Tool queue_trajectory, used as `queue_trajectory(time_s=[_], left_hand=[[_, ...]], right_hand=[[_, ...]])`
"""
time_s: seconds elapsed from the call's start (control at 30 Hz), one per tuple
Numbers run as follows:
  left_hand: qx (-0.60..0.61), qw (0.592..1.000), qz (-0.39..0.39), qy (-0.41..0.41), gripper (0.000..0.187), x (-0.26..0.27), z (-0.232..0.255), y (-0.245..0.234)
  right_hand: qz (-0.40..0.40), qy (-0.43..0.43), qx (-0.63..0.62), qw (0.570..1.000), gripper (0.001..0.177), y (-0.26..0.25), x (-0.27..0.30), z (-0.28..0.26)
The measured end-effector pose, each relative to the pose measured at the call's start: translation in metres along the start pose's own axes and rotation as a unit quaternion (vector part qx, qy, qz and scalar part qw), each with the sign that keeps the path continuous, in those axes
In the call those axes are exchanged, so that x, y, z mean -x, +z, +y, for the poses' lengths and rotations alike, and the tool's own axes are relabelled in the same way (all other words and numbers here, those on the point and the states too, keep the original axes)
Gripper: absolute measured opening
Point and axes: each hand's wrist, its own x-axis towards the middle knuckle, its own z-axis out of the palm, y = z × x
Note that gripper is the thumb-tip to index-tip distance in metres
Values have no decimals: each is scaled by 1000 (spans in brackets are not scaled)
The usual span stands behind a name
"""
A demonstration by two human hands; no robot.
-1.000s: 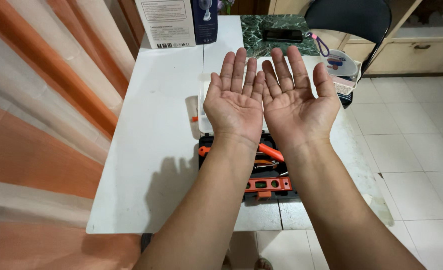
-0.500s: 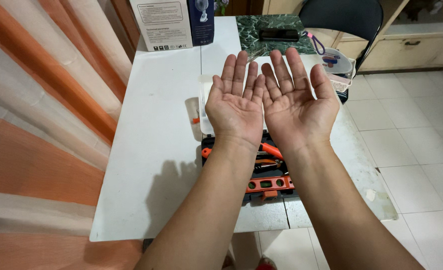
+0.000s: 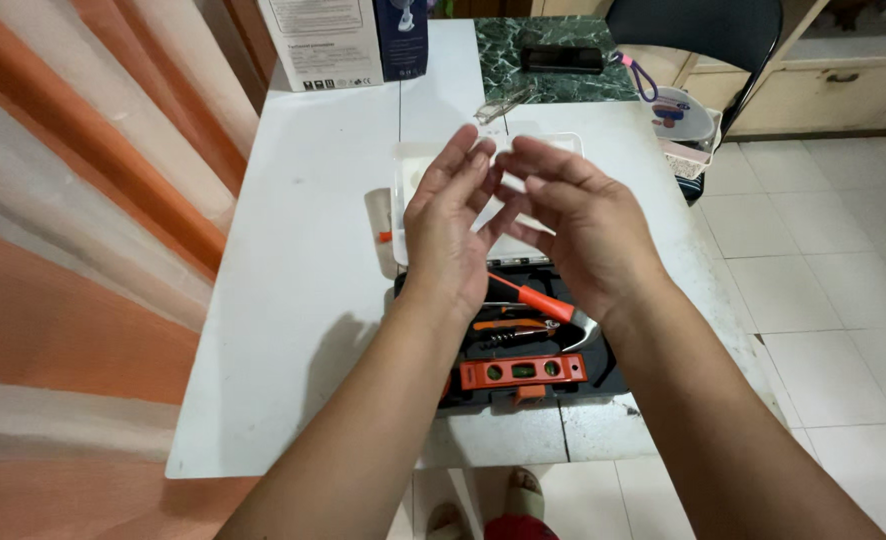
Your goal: The person removes several tools from a toolbox, including a hammer, screwdriver, pliers, and multi-tool, placing them on the table. They then place the tools back into the toolbox in their designated slots.
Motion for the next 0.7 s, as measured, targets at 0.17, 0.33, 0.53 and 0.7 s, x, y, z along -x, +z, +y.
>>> queue_trajectory(time_s=[0.17,0.33,0.53,0.7], left_hand=[[-102,994,27,-34,39,-2,-8,-9],[-283,958,33,-25,35,-5,-17,-22],[-444,896,-8,5,34,-10,-35,-46],[-627,775,-60,49,36,-6,-51,-84]], right_hand=[[-1,27,125,992,35,-11,-9,7],[-28,-16,278,960,37,-34,-23,32],[-62,1,531,845,43,-61,-33,71],[-125,-58,709,692,63,-80,-26,113]])
